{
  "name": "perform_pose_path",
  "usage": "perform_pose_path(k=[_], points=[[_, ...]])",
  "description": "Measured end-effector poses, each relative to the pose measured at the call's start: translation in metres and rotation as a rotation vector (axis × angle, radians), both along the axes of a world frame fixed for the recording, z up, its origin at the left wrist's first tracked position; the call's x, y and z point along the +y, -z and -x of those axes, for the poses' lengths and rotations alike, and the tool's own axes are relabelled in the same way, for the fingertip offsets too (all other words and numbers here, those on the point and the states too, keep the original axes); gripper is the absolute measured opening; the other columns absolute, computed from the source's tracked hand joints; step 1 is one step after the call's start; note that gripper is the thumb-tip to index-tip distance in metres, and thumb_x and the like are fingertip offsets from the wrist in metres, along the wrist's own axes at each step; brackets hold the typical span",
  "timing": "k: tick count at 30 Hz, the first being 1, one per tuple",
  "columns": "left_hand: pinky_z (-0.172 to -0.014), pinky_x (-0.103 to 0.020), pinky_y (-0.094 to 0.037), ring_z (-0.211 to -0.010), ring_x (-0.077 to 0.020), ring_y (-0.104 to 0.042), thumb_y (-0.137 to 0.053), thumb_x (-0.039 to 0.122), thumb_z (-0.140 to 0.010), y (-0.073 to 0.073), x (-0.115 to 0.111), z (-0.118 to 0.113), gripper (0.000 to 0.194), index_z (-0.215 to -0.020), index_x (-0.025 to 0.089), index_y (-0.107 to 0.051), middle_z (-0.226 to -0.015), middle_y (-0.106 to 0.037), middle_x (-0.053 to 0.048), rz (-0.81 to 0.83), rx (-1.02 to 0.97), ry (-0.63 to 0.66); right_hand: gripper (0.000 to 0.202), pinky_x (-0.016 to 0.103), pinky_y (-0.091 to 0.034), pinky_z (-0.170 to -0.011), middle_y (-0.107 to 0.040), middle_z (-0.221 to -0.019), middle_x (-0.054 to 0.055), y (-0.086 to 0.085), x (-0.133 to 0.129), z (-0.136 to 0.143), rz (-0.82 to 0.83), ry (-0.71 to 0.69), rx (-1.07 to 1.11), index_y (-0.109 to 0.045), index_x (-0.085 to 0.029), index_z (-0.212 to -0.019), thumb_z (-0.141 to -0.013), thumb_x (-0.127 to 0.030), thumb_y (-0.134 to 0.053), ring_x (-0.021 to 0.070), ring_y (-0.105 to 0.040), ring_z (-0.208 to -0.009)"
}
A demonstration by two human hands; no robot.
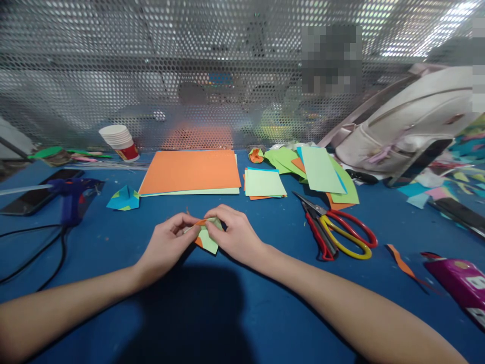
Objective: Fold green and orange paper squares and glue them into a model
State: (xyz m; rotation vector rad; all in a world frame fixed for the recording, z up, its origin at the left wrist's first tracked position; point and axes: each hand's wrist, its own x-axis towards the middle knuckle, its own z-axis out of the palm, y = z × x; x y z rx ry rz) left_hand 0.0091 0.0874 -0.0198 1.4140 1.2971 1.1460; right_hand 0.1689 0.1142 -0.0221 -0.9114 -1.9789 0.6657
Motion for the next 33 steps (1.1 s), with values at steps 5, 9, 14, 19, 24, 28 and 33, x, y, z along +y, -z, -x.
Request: perform_pose_path(k=[5,9,14,19,24,28,33], points=[[-0.063,-0.022,-0.05,-0.067,-0.0128,-0.062,-0.057,0.026,-0.075,-0.0052,0.0003,0.0001,0.014,-0.076,0.017,-0.067,-0.073,-0.069,-0.001,-0.018,0.055,-0.015,0.018,0.026,-0.049,-0.067,-0.065,-0.077,0.003,0.0007,0.0003,0.0004,-0.121,-0.051,0.031,-0.064,-0.018,-0.086,-0.082,-0.01,-0.049,0.0124,-0.06,-0.073],[-0.063,-0.023,-0.05,-0.069,-0.0139,-0.062,-0.055,0.026,-0.075,-0.0061,0.0003,0.0009,0.016,-0.078,0.018,-0.069,-0.073,-0.07,-0.001,-0.001,0.066,-0.022,0.019,0.027,-0.049,-0.065,-0.065,-0.076,0.004,-0.001,0.0005,0.0008,-0.142,-0.043,0.009,-0.065,-0.017,-0.085,-0.081,-0.009,-0.048,0.0129,-0.06,-0.071],[-0.058,-0.022,-0.048,-0.064,-0.0128,-0.059,-0.056,0.028,-0.074,-0.006,0.0004,0.0007,0.016,-0.077,0.017,-0.067,-0.069,-0.067,0.0,0.004,0.067,-0.011,0.019,0.028,-0.05,-0.065,-0.066,-0.076,0.005,0.002,0.0018,-0.0003,-0.18,-0.059,0.007,-0.065,-0.017,-0.085,-0.082,-0.01,-0.047,0.0137,-0.06,-0.071],[-0.051,-0.02,-0.043,-0.055,-0.01,-0.052,-0.059,0.032,-0.074,-0.0055,0.0006,0.0011,0.018,-0.069,0.016,-0.063,-0.06,-0.061,0.002,0.008,0.115,-0.027,0.016,0.031,-0.048,-0.069,-0.066,-0.078,0.005,0.0032,0.0004,-0.0007,-0.208,-0.054,-0.052,-0.063,-0.018,-0.087,-0.084,-0.013,-0.048,0.0152,-0.06,-0.074],[-0.052,-0.02,-0.043,-0.056,-0.0103,-0.054,-0.058,0.032,-0.075,-0.003,0.0003,0.0025,0.017,-0.069,0.016,-0.059,-0.06,-0.06,0.002,0.009,0.102,-0.067,0.022,0.03,-0.049,-0.068,-0.064,-0.086,0.006,0.0019,-0.0023,0.0003,-0.103,0.066,-0.058,-0.056,-0.016,-0.1,-0.079,-0.02,-0.055,0.0158,-0.06,-0.075],[-0.05,-0.019,-0.041,-0.052,-0.0088,-0.052,-0.058,0.029,-0.073,-0.0026,0.0008,0.0013,0.012,-0.072,0.017,-0.057,-0.059,-0.059,0.003,0.054,0.069,-0.015,0.021,0.029,-0.049,-0.067,-0.065,-0.086,0.005,0.0047,-0.0004,-0.0005,-0.085,0.09,-0.078,-0.053,-0.018,-0.101,-0.079,-0.017,-0.051,0.0153,-0.062,-0.075],[-0.044,-0.018,-0.032,-0.047,-0.007,-0.042,-0.06,0.028,-0.072,-0.0021,0.0012,0.0012,0.013,-0.068,0.017,-0.055,-0.053,-0.049,0.006,0.007,0.145,0.052,0.021,0.033,-0.048,-0.073,-0.067,-0.093,0.008,0.0028,-0.0004,-0.002,-0.252,-0.048,-0.172,-0.053,-0.019,-0.103,-0.083,-0.015,-0.047,0.0182,-0.062,-0.084]])
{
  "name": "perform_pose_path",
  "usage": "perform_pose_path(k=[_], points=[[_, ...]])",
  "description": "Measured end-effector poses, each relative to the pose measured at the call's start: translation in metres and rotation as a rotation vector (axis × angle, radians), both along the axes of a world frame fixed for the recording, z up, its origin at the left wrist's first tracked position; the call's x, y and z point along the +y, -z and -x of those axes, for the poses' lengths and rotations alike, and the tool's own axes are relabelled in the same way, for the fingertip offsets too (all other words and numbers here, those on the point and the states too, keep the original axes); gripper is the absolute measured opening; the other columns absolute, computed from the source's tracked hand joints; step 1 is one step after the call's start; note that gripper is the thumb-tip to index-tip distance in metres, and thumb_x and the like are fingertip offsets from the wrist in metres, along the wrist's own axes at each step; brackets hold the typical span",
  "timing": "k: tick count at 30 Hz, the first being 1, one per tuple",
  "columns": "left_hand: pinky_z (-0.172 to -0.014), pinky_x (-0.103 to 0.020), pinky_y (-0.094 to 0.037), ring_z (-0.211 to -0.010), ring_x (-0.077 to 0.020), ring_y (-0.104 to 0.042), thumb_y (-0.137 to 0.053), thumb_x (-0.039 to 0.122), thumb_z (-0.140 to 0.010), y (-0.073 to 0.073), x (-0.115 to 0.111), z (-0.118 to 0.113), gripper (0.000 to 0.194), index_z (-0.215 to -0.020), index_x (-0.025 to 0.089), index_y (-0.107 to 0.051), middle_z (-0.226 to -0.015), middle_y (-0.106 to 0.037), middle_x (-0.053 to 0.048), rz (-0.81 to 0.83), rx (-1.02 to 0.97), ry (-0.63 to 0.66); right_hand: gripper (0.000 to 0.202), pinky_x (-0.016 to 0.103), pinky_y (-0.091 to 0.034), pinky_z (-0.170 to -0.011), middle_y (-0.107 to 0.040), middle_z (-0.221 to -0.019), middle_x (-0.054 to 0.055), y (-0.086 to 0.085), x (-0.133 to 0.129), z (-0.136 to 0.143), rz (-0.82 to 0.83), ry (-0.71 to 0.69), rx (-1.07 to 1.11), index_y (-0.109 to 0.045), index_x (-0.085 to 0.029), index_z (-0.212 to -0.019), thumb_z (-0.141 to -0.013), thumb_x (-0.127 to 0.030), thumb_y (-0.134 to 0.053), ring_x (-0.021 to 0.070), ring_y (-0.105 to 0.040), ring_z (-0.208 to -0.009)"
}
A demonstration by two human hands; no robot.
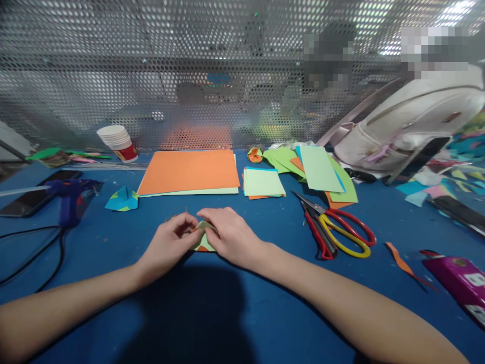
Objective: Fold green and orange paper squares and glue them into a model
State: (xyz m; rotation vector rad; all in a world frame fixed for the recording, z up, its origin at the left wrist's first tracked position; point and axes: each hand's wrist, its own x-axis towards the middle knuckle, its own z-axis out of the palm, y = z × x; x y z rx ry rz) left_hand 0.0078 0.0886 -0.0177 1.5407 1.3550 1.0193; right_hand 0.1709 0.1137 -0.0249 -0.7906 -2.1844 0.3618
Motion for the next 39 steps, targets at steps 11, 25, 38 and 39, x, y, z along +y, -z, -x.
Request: perform_pose_path(k=[11,25,38,39], points=[[-0.063,-0.022,-0.044,-0.071,-0.0109,-0.056,-0.061,0.025,-0.071,0.002,0.001,0.0,0.021,-0.061,0.017,-0.045,-0.081,-0.061,-0.001,0.0,-0.152,-0.097,0.004,0.026,-0.045,-0.06,-0.059,-0.072,0.001,-0.007,-0.003,0.003,0.271,0.198,0.138,-0.052,-0.019,-0.081,-0.081,-0.022,-0.051,0.0131,-0.055,-0.064],[-0.052,-0.021,-0.044,-0.057,-0.0114,-0.054,-0.054,0.029,-0.078,-0.006,0.001,-0.002,0.016,-0.076,0.018,-0.064,-0.063,-0.06,0.002,0.013,-0.035,-0.02,0.008,0.024,-0.044,-0.06,-0.061,-0.071,0.001,0.001,-0.002,0.005,0.233,0.085,0.121,-0.057,-0.018,-0.077,-0.082,-0.019,-0.051,0.0121,-0.056,-0.065],[-0.051,-0.019,-0.043,-0.056,-0.01,-0.052,-0.056,0.029,-0.079,-0.003,0.001,-0.002,0.015,-0.081,0.018,-0.067,-0.067,-0.062,0.002,-0.009,0.001,-0.026,0.009,0.023,-0.046,-0.064,-0.063,-0.074,0.001,0.009,-0.004,0.007,0.253,0.075,0.213,-0.06,-0.017,-0.082,-0.085,-0.02,-0.053,0.0114,-0.058,-0.068],[-0.05,-0.019,-0.042,-0.055,-0.0099,-0.051,-0.056,0.029,-0.079,-0.003,0.001,-0.002,0.015,-0.079,0.018,-0.066,-0.066,-0.062,0.002,-0.008,0.003,-0.028,0.008,0.023,-0.046,-0.064,-0.062,-0.075,0.001,0.009,-0.004,0.007,0.248,0.073,0.219,-0.06,-0.017,-0.082,-0.085,-0.02,-0.053,0.0114,-0.057,-0.069]])
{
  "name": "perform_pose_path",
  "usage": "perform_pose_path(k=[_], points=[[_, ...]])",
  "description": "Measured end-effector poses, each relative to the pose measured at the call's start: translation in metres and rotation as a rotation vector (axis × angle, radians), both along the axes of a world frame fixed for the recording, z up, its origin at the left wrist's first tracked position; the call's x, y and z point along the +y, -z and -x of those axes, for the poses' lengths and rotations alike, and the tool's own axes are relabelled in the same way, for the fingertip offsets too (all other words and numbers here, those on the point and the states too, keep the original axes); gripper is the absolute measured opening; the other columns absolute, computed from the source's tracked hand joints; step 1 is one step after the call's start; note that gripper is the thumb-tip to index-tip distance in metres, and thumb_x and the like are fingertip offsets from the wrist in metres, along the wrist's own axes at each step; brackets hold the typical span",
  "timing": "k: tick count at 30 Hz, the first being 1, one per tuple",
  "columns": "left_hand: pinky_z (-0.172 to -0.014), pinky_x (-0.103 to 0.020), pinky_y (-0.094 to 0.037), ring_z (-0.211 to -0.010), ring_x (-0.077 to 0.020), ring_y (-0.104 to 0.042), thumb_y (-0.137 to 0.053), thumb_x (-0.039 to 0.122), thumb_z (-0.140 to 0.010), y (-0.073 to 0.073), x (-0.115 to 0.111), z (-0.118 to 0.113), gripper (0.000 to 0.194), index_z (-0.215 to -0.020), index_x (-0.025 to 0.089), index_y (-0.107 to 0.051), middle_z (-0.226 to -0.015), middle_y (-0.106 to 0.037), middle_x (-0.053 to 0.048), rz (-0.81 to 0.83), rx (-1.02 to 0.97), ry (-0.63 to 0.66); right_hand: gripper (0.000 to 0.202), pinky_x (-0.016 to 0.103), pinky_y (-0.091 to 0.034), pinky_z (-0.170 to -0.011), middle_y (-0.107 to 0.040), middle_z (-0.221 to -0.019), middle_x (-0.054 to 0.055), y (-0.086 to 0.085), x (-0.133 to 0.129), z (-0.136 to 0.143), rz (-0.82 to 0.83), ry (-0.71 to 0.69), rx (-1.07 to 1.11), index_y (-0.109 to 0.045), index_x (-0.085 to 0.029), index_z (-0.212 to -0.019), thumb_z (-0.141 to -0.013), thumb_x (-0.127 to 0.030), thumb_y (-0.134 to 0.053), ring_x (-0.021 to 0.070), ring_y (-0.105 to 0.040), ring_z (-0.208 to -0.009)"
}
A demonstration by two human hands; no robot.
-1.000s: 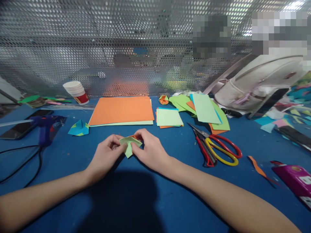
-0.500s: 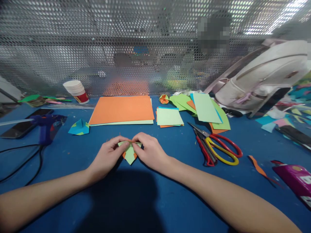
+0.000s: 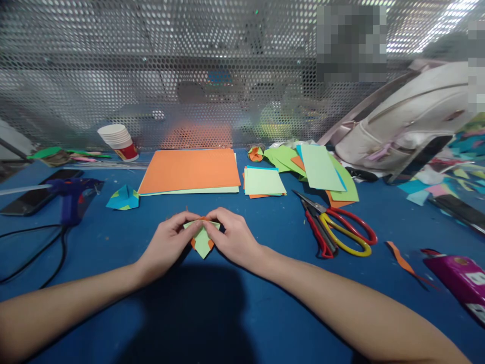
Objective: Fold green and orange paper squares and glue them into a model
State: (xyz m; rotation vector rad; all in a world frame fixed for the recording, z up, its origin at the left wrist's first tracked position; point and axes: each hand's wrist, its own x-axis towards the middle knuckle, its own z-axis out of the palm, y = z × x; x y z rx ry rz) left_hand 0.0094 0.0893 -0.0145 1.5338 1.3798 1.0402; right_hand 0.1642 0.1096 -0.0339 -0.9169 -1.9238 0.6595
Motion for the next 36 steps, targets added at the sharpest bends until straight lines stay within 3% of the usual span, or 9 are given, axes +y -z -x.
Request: perform_pose_path(k=[7,22,36], points=[[-0.051,-0.018,-0.043,-0.057,-0.0091,-0.052,-0.056,0.03,-0.08,0.0013,-0.0014,0.0008,0.016,-0.077,0.017,-0.065,-0.065,-0.061,0.003,0.021,-0.02,0.014,0.005,0.024,-0.047,-0.066,-0.062,-0.078,0.002,0.0015,0.0006,0.0009,-0.073,-0.003,0.047,-0.059,-0.018,-0.085,-0.084,-0.017,-0.054,0.0117,-0.058,-0.071],[-0.05,-0.019,-0.043,-0.057,-0.0102,-0.052,-0.057,0.028,-0.075,-0.0028,-0.0015,-0.0005,0.015,-0.072,0.016,-0.065,-0.064,-0.06,0.002,-0.009,-0.048,-0.022,0.018,0.025,-0.049,-0.065,-0.062,-0.076,0.004,0.0004,0.0015,0.0004,-0.191,-0.105,0.113,-0.062,-0.017,-0.083,-0.082,-0.006,-0.049,0.0119,-0.058,-0.072],[-0.056,-0.021,-0.045,-0.063,-0.0123,-0.055,-0.056,0.029,-0.073,-0.0034,-0.0022,-0.0002,0.017,-0.073,0.017,-0.068,-0.068,-0.065,0.0,0.04,-0.092,-0.038,0.023,0.026,-0.052,-0.067,-0.064,-0.079,0.005,0.0002,0.001,-0.0013,-0.215,-0.079,0.092,-0.064,-0.017,-0.083,-0.079,-0.004,-0.045,0.0121,-0.061,-0.073]])
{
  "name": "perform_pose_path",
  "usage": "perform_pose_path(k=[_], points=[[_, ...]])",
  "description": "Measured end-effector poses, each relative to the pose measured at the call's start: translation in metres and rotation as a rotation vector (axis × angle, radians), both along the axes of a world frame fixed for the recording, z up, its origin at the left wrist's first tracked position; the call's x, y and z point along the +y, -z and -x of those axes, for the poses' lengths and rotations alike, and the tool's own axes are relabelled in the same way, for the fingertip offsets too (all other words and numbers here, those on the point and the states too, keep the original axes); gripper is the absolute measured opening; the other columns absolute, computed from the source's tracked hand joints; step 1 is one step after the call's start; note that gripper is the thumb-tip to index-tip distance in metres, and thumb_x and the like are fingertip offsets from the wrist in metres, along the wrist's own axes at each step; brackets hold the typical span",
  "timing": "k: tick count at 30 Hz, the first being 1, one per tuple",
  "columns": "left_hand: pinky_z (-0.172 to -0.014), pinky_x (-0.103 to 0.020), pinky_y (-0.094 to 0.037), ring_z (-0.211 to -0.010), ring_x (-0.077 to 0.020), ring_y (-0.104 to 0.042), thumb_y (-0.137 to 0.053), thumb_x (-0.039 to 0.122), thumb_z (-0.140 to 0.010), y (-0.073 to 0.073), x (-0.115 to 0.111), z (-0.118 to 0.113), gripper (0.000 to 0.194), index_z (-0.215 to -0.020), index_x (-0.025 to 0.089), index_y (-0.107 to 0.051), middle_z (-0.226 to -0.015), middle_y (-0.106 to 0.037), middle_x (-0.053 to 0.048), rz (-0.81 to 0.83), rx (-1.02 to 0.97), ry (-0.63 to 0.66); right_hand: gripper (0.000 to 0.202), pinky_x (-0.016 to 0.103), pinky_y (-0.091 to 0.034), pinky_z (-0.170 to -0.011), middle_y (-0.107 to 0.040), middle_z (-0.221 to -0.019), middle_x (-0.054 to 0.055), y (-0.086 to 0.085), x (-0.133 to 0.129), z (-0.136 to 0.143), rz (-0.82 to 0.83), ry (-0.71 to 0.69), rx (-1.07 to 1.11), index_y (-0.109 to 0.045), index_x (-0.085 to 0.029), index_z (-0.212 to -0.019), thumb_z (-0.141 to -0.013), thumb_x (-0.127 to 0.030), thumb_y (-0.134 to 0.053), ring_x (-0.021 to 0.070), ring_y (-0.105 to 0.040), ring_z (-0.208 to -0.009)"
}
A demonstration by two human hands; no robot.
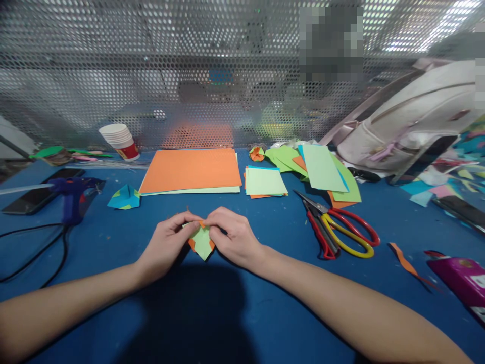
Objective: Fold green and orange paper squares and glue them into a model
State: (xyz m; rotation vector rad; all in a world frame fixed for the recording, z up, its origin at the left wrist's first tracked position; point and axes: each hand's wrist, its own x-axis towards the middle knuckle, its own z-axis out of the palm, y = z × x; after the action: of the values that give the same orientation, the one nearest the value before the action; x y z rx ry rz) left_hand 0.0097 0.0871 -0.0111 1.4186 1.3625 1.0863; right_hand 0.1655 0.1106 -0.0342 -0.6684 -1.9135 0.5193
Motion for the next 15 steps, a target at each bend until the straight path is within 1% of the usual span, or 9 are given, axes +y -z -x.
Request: perform_pose_path(k=[7,11,15], points=[[-0.058,-0.021,-0.045,-0.064,-0.0122,-0.056,-0.054,0.03,-0.076,0.001,0.0007,0.002,0.018,-0.073,0.017,-0.067,-0.069,-0.065,0.0,-0.001,-0.017,0.026,0.022,0.026,-0.052,-0.067,-0.064,-0.078,0.006,0.0003,-0.0004,0.0002,-0.018,0.011,-0.002,-0.064,-0.016,-0.081,-0.078,-0.004,-0.046,0.0123,-0.061,-0.073],[-0.055,-0.021,-0.045,-0.062,-0.0124,-0.056,-0.06,0.035,-0.073,0.0017,0.0,0.0013,0.019,-0.073,0.016,-0.067,-0.068,-0.065,0.0,-0.02,-0.022,0.027,0.022,0.026,-0.052,-0.066,-0.064,-0.078,0.006,0.0013,-0.0006,0.0004,-0.031,0.008,0.009,-0.063,-0.016,-0.081,-0.079,-0.004,-0.046,0.0123,-0.061,-0.074],[-0.052,-0.021,-0.044,-0.058,-0.0111,-0.054,-0.058,0.033,-0.076,0.0032,-0.0008,0.0007,0.018,-0.074,0.017,-0.065,-0.066,-0.063,0.001,-0.074,0.032,0.016,0.018,0.026,-0.051,-0.067,-0.064,-0.081,0.006,-0.0012,-0.0023,0.0005,0.002,0.005,0.01,-0.063,-0.016,-0.088,-0.081,-0.008,-0.048,0.0127,-0.061,-0.075]])
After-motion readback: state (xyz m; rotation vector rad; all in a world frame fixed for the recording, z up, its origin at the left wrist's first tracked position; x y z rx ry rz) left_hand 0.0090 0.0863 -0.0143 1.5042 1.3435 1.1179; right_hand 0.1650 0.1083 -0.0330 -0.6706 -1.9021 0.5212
